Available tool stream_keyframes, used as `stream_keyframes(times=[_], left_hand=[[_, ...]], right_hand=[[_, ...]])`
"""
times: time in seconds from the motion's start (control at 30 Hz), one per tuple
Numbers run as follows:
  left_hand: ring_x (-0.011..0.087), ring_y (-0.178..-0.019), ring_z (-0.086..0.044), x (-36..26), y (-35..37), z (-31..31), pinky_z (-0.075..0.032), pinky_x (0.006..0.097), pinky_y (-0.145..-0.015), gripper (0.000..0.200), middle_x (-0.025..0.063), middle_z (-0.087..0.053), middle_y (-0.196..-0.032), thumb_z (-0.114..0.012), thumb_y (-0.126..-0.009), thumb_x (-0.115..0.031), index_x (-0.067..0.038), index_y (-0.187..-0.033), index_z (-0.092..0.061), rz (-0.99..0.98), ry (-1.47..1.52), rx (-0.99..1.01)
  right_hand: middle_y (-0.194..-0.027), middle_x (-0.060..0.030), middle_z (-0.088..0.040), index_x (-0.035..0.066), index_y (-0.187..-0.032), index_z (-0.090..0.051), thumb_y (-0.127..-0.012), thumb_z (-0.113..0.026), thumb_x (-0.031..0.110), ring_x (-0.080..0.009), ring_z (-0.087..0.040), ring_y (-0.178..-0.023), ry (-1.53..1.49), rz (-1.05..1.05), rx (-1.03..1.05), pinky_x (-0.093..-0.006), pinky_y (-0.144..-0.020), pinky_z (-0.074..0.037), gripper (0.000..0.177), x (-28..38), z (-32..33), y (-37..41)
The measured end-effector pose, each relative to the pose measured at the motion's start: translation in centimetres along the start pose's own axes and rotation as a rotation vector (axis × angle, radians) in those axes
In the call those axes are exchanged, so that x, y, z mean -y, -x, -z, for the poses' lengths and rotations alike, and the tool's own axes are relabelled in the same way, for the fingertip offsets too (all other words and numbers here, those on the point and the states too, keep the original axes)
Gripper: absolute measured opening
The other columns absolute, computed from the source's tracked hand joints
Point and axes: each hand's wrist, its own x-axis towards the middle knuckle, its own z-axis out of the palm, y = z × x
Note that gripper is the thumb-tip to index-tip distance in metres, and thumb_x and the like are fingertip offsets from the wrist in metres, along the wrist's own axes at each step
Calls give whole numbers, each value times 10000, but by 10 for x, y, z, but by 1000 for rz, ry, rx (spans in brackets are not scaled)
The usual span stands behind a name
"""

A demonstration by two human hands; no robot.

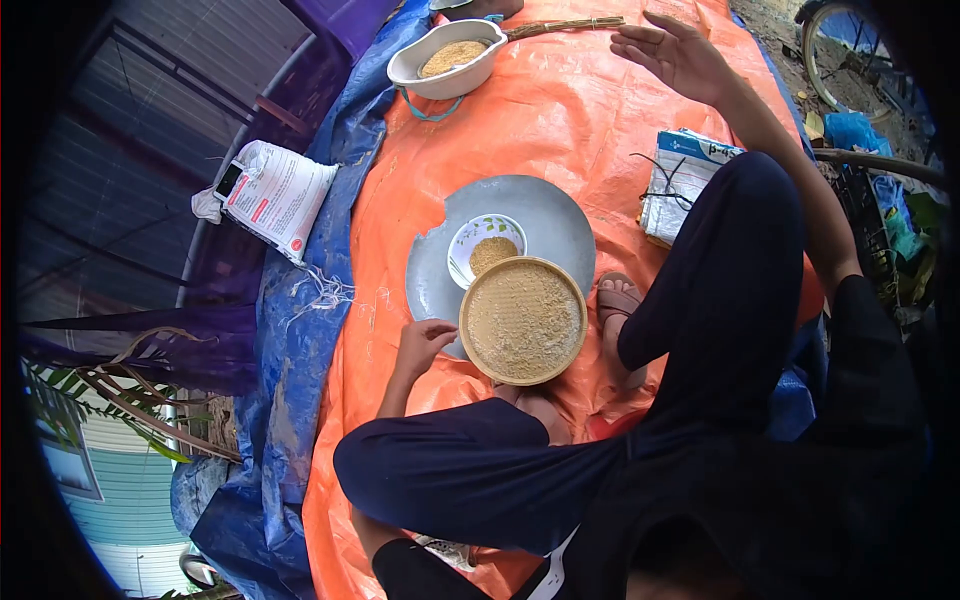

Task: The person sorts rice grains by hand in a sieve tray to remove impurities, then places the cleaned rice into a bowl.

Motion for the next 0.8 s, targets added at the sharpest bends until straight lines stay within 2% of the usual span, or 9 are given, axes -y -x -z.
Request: stream_keyframes(times=[0.1, 0.2, 0.23, 0.33, 0.37, 0.43, 0.53, 0.67, 0.8], left_hand=[[170, -826, -699, -34, 6, 38, -548, 265, -777, 172, 118, -719, -898, -666, -822, 0, 52, -983, -701, 67, -88, 89], [168, -817, -701, -68, -2, 56, -548, 271, -777, 185, 126, -719, -897, -675, -814, -2, 51, -990, -699, 148, -190, 182], [166, -818, -701, -81, -6, 59, -549, 274, -774, 188, 126, -719, -896, -676, -813, -4, 52, -991, -699, 145, -218, 192], [168, -817, -703, -101, -26, 52, -559, 293, -761, 208, 130, -721, -903, -672, -820, -5, 56, -1017, -690, 146, -309, 254], [167, -814, -702, -92, -37, 45, -560, 293, -762, 212, 124, -721, -910, -668, -830, -7, 57, -1031, -687, 152, -318, 315], [166, -809, -701, -74, -52, 22, -562, 295, -759, 209, 122, -721, -916, -661, -844, -9, 55, -1042, -684, 176, -297, 425], [167, -789, -706, -62, -67, -16, -568, 299, -737, 203, 137, -724, -891, -646, -856, -11, 42, -1049, -678, 133, -256, 561], [157, -751, -701, -46, -63, -33, -560, 291, -701, 254, 128, -726, -841, -682, -826, -28, 31, -1072, -665, 65, -325, 576], [156, -693, -696, -55, -56, -18, -544, 284, -655, 255, 123, -713, -758, -733, -770, -60, 26, -1003, -675, 71, -289, 357]], right_hand=[[-1325, -276, -486, -157, -1294, -418, -1013, -444, 209, -307, -456, -1303, 153, 137, -382, -313, -1077, -450, 462, 2, -17, 27], [-1346, -274, -467, -163, -1312, -386, -1013, -429, 198, -308, -447, -1310, 63, 194, -572, -312, -1088, -437, 471, -32, -49, 34], [-1355, -270, -460, -166, -1309, -382, -1014, -418, 202, -310, -437, -1317, 62, 243, -618, -314, -1099, -425, 473, -55, -63, 30], [-1173, -236, -615, -124, -1098, -578, -1003, -420, 223, -344, -540, -1212, -156, 220, -481, -344, -1068, -443, 393, -147, -65, 17], [-1168, -262, -609, -145, -1120, -557, -1016, -362, 235, -360, -553, -1189, -138, 228, -675, -378, -1074, -431, 440, -185, -85, 5], [-1093, -242, -633, -128, -1048, -570, -1010, -391, 245, -365, -592, -1131, -323, 105, -739, -375, -1044, -456, 416, -274, -73, -2], [-1132, -283, -592, -153, -1108, -522, -1019, -353, 254, -370, -609, -1093, -383, -65, -891, -365, -994, -500, 450, -373, -75, 15], [-1164, -289, -580, -155, -1129, -523, -1022, -342, 278, -372, -600, -1113, -463, -346, -1069, -362, -991, -501, 481, -407, -58, 24], [-1175, -280, -578, -159, -1179, -501, -1029, -306, 322, -330, -607, -1115, -319, -342, -941, -341, -989, -499, 540, -418, -43, 9]])
